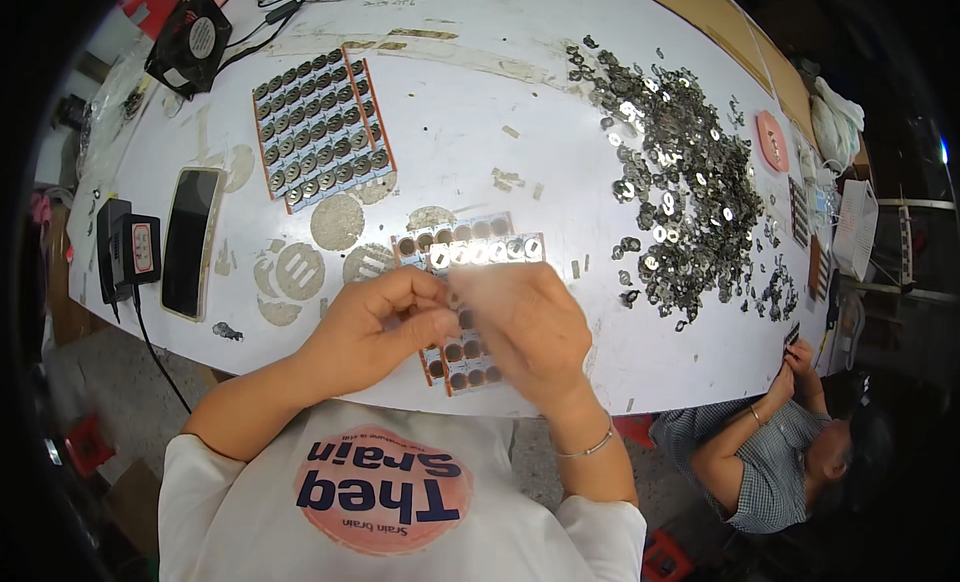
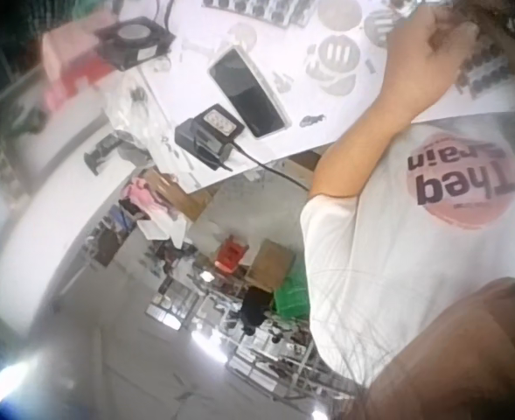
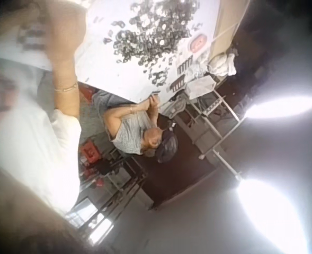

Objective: The person assembles metal washers into a plastic grid tray by hand, placing them one by one into the grid openings.

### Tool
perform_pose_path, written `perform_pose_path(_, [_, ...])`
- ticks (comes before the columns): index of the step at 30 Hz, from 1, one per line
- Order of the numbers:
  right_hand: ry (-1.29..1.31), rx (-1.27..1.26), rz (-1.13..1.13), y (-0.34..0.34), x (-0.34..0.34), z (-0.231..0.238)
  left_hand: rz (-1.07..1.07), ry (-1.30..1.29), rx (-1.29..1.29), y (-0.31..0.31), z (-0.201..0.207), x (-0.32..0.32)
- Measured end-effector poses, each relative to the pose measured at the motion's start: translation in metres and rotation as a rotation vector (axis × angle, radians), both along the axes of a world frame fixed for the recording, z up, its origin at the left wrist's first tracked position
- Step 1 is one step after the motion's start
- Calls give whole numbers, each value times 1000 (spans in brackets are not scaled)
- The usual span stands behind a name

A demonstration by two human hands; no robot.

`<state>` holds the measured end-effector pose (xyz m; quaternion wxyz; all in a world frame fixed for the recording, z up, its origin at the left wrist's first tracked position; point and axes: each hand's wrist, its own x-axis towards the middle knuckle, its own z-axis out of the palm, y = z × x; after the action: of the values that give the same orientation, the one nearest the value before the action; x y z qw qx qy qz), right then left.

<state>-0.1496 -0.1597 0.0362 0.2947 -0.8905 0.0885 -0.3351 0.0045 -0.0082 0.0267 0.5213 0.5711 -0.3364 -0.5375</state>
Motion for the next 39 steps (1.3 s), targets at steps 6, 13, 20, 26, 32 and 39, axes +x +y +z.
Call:
perform_pose_path(6, [-91,811,-95,22,-7,-2,73,-35,-92,4,-2,-1])
perform_pose_path(13, [49,987,57,23,-12,-13,115,-472,-242,9,-9,-6])
perform_pose_path(20, [431,892,-116,-2,-17,-4,24,-1137,-299,15,-29,3])
perform_pose_path(26, [564,596,-20,-10,-14,0,-54,-1295,-251,18,-32,-1])
perform_pose_path(32, [565,353,54,-15,-3,0,-77,-1277,-238,18,-31,-2])
perform_pose_path(39, [533,496,-55,-3,5,-6,-101,-1305,-227,18,-32,-3])
